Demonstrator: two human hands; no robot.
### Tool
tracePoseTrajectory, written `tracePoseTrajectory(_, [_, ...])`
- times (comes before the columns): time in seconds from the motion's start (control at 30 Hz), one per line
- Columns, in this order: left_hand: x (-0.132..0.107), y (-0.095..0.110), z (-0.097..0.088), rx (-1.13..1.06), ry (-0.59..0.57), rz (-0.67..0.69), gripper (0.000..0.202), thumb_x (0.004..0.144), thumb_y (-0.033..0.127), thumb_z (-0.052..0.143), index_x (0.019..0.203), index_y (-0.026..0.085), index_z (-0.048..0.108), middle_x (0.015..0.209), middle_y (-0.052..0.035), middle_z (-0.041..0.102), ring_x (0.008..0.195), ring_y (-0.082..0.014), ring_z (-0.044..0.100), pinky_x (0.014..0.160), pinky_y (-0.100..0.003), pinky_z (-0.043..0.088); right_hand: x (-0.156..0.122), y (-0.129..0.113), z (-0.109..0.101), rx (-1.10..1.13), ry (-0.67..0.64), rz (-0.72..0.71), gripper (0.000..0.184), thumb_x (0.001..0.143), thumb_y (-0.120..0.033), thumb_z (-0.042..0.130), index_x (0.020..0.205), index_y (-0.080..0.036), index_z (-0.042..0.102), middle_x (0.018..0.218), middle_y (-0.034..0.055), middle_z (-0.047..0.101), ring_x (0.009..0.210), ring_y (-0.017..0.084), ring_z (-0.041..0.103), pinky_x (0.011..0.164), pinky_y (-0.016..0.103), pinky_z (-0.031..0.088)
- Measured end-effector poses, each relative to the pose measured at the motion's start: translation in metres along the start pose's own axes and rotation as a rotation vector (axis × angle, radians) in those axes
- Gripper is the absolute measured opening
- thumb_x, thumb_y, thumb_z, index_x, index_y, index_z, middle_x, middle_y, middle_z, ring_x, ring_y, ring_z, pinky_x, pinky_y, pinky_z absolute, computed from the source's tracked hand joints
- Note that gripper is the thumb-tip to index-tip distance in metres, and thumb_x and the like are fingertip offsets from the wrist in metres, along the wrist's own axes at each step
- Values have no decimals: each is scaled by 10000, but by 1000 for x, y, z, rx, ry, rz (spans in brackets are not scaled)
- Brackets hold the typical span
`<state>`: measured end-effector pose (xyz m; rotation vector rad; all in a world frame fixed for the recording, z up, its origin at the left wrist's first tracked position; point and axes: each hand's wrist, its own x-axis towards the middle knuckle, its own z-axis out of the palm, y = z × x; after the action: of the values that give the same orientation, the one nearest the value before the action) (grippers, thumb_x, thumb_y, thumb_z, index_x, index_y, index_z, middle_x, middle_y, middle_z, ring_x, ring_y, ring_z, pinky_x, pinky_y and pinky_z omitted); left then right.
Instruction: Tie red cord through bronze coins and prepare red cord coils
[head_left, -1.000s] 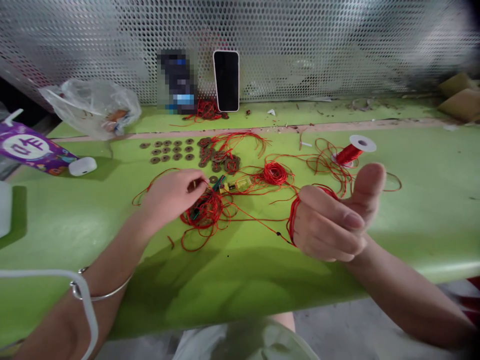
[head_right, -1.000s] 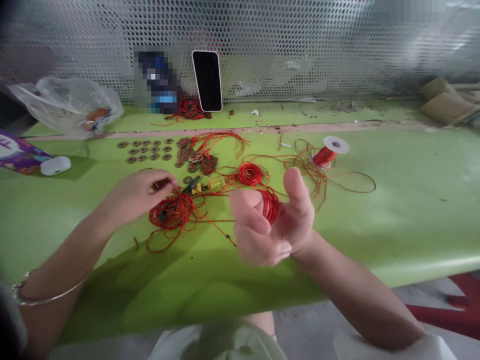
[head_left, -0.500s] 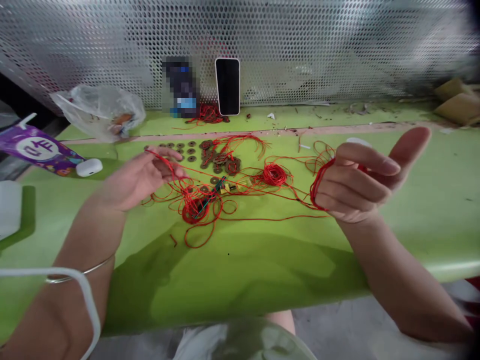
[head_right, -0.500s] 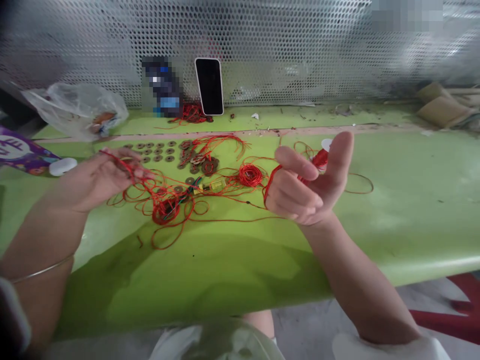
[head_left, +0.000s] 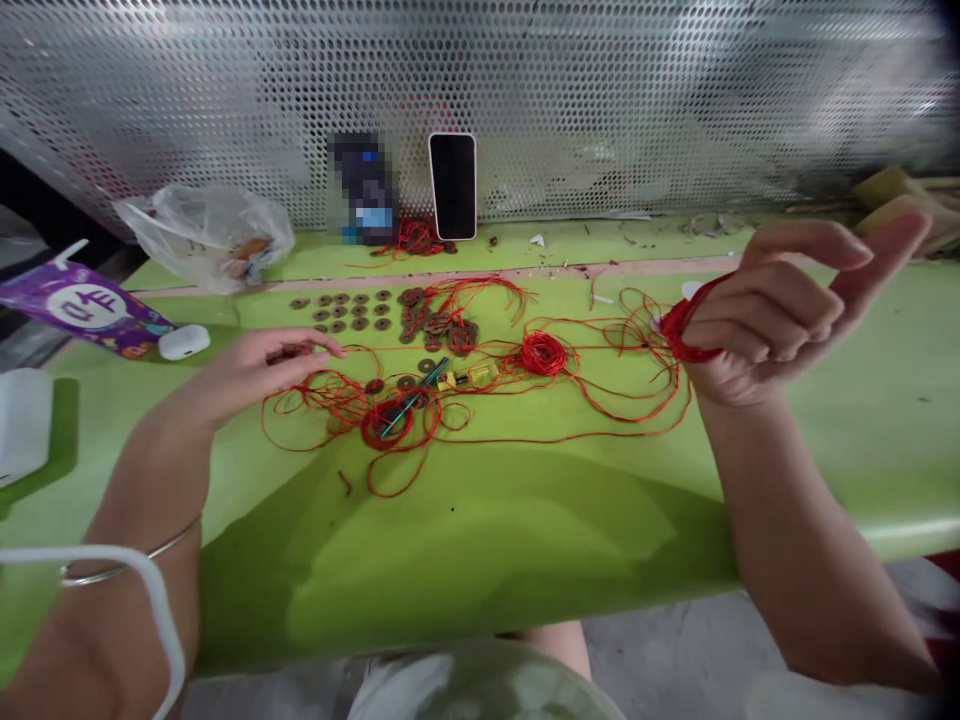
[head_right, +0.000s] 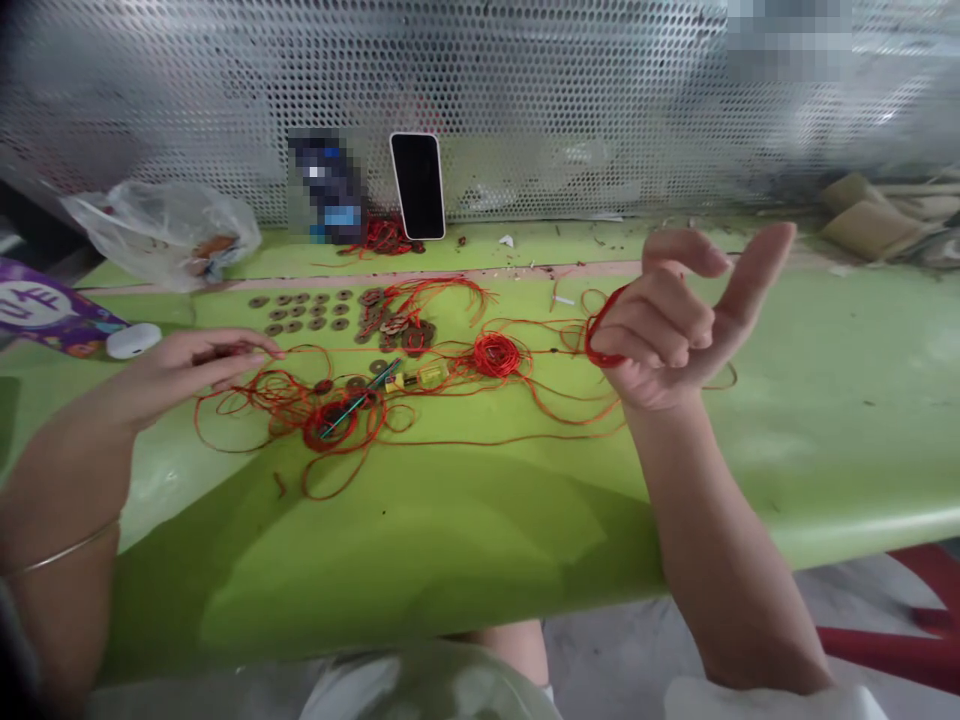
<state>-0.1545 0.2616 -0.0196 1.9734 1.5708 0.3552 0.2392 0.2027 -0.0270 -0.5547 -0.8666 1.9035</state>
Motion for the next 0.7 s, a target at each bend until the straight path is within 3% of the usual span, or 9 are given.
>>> tracePoseTrajectory(0.07, [2,3,2,185,106,91,289,895,298,520,1130,146,592,1021,-29,625,949,-176,562,882,-363,469,7,-10,-4,41,-43,-135,556,846,-685,297,566,-228,445,397,-93,327,313,59,345,353,182,328])
tracePoseTrajectory(0.13, [1,14,10,373,286,263,355,865,247,544,1208,161,566,1224,-78,551,1174,-255,480,1046,-494,347,13,-14,-4,156,-143,-325,586,838,-713,263,601,-223,480,356,-123,255,247,28,207,314,150,241])
tracePoseTrajectory(0.2, [-1,35,26,479,384,377,384,857,205,545,1239,165,549,1323,-113,479,1276,-285,404,1105,-506,281,17,-9,1,175,-179,-296,676,863,-689,67,632,-214,490,355,-129,226,230,14,136,316,132,189])
tracePoseTrajectory(0.23, [-3,49,38,457,408,440,353,859,196,537,1210,166,562,1312,-118,487,1263,-277,420,1105,-490,296,19,-3,5,161,-209,-247,661,864,-695,83,625,-219,475,344,-129,229,224,21,134,304,135,186])
tracePoseTrajectory(0.27, [-6,63,51,400,379,486,336,880,198,518,1214,175,551,1310,-117,493,1263,-264,425,1101,-472,313,20,4,8,144,-260,-210,617,857,-713,168,612,-224,452,334,-129,238,217,28,142,286,139,189])
tracePoseTrajectory(0.37, [-15,103,92,146,86,642,400,915,283,515,1289,170,429,1348,-130,485,1282,-231,432,1068,-407,372,23,24,18,101,-310,-91,523,828,-706,385,615,-229,401,350,-120,265,239,54,173,281,161,234])
tracePoseTrajectory(0.5, [-23,127,130,-29,-192,673,202,938,320,503,1084,183,481,1039,-49,646,926,-152,625,777,-255,489,25,34,25,123,-356,-56,474,878,-643,387,651,-228,404,397,-103,268,284,72,191,322,171,256])
tracePoseTrajectory(0.6, [-26,126,138,-4,-201,697,255,993,282,355,785,192,473,654,32,582,551,-103,535,505,-222,359,25,33,27,150,-312,-98,443,904,-606,372,684,-227,439,422,-100,265,298,72,190,326,178,250])
tracePoseTrajectory(0.7, [-29,120,140,65,-85,766,308,990,262,336,711,190,445,574,37,540,484,-103,472,473,-245,287,25,35,31,163,-198,-125,399,910,-569,395,724,-226,479,472,-84,314,335,73,263,355,184,300])
